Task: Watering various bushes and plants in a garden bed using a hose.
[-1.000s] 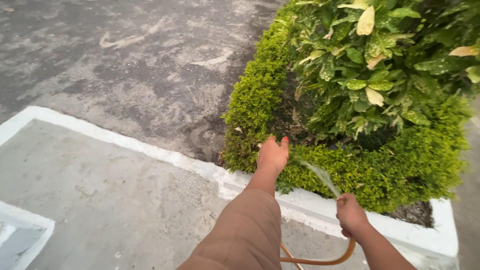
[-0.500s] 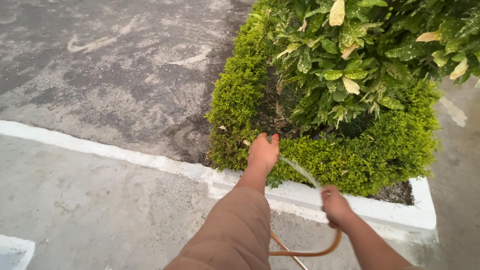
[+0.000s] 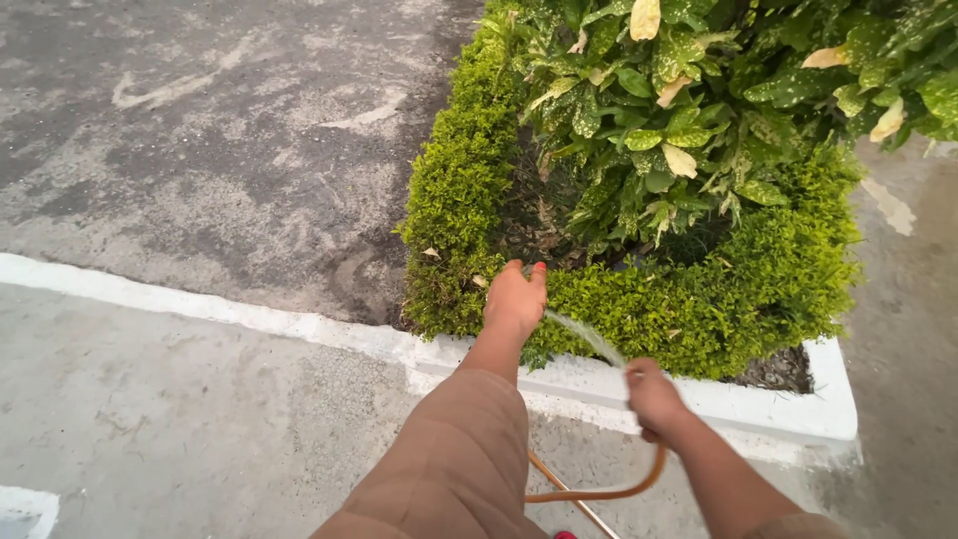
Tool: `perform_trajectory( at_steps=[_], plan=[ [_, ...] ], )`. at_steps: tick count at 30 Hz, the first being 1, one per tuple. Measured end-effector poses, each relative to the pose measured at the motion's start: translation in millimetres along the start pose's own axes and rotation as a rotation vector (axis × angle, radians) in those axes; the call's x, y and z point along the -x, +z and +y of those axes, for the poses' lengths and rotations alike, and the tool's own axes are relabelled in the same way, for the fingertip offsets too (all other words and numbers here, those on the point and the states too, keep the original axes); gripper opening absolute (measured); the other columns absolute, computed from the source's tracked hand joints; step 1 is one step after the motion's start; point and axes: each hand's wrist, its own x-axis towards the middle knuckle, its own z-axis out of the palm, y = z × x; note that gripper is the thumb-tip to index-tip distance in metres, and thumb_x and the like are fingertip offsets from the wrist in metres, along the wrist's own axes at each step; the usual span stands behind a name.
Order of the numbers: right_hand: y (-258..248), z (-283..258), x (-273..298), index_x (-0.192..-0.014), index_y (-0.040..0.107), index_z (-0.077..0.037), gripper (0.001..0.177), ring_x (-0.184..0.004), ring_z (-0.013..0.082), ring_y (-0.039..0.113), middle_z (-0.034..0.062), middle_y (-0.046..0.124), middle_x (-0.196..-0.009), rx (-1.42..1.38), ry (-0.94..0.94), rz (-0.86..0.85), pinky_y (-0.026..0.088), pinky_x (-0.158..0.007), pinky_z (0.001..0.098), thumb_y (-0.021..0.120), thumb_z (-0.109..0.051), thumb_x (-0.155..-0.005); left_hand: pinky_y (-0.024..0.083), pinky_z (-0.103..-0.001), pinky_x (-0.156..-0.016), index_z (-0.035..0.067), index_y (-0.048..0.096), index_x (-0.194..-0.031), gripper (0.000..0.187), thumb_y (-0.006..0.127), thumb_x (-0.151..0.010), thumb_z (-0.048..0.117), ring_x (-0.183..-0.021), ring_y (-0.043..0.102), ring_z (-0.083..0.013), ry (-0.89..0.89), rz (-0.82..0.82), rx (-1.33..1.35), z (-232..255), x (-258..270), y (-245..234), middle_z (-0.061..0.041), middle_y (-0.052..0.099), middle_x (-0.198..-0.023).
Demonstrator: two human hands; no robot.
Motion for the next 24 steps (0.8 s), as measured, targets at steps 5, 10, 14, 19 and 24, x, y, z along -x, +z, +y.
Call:
perform_trajectory(
  at_steps=[5, 10, 14, 19, 24],
  plan=[
    [-26, 5, -6, -0.131, 0.046, -0.019, 0.026, -0.047, 0.0201, 0.040, 0.0104, 0.051, -0.073, -0.019, -0.025, 0.143, 0.036, -0.039, 0.0388, 0.042, -0.029, -0.108, 0.042, -0.048, -0.111, 0.010, 0.048, -0.150, 0.064, 0.054, -0.100, 0.050, -0.133, 0.056, -0.0347, 0.010, 0.041, -0.010, -3, -5, 5, -0.016, 0.058, -0.144],
    [1, -19, 6, -0.133, 0.045, -0.022, 0.027, -0.048, 0.0208, 0.040, 0.0107, 0.051, -0.073, 0.041, -0.071, 0.109, 0.037, -0.039, 0.0396, 0.043, -0.029, -0.107, 0.043, -0.050, -0.111, 0.011, 0.048, -0.150, 0.064, 0.052, -0.099, 0.050, -0.133, 0.057, -0.0338, -0.019, 0.000, -0.028, 6, 0, 7, -0.015, 0.061, -0.143],
    [13, -39, 20, -0.130, 0.048, -0.021, 0.027, -0.048, 0.0209, 0.044, 0.0092, 0.054, -0.073, 0.076, -0.143, 0.028, 0.040, -0.039, 0.0387, 0.043, -0.032, -0.106, 0.044, -0.048, -0.111, 0.010, 0.048, -0.149, 0.064, 0.052, -0.099, 0.050, -0.133, 0.056, -0.0340, 0.000, 0.025, -0.033, 5, -3, 8, -0.016, 0.059, -0.144],
    [-24, -32, 8, -0.132, 0.046, -0.019, 0.028, -0.051, 0.0205, 0.045, 0.0085, 0.055, -0.077, 0.086, -0.076, 0.146, 0.043, -0.041, 0.0383, 0.039, -0.032, -0.108, 0.044, -0.047, -0.111, 0.012, 0.047, -0.151, 0.064, 0.051, -0.100, 0.050, -0.132, 0.057, -0.0337, -0.020, 0.034, -0.024, 6, -2, 2, -0.015, 0.058, -0.145],
    [-31, -25, -9, -0.134, 0.047, -0.019, 0.028, -0.051, 0.0216, 0.045, 0.0112, 0.053, -0.075, 0.127, -0.082, 0.182, 0.045, -0.041, 0.0391, 0.041, -0.027, -0.108, 0.041, -0.052, -0.112, 0.013, 0.045, -0.151, 0.065, 0.052, -0.099, 0.051, -0.134, 0.055, -0.0329, -0.048, 0.041, -0.011, 8, -4, 11, -0.012, 0.057, -0.146]
  ],
)
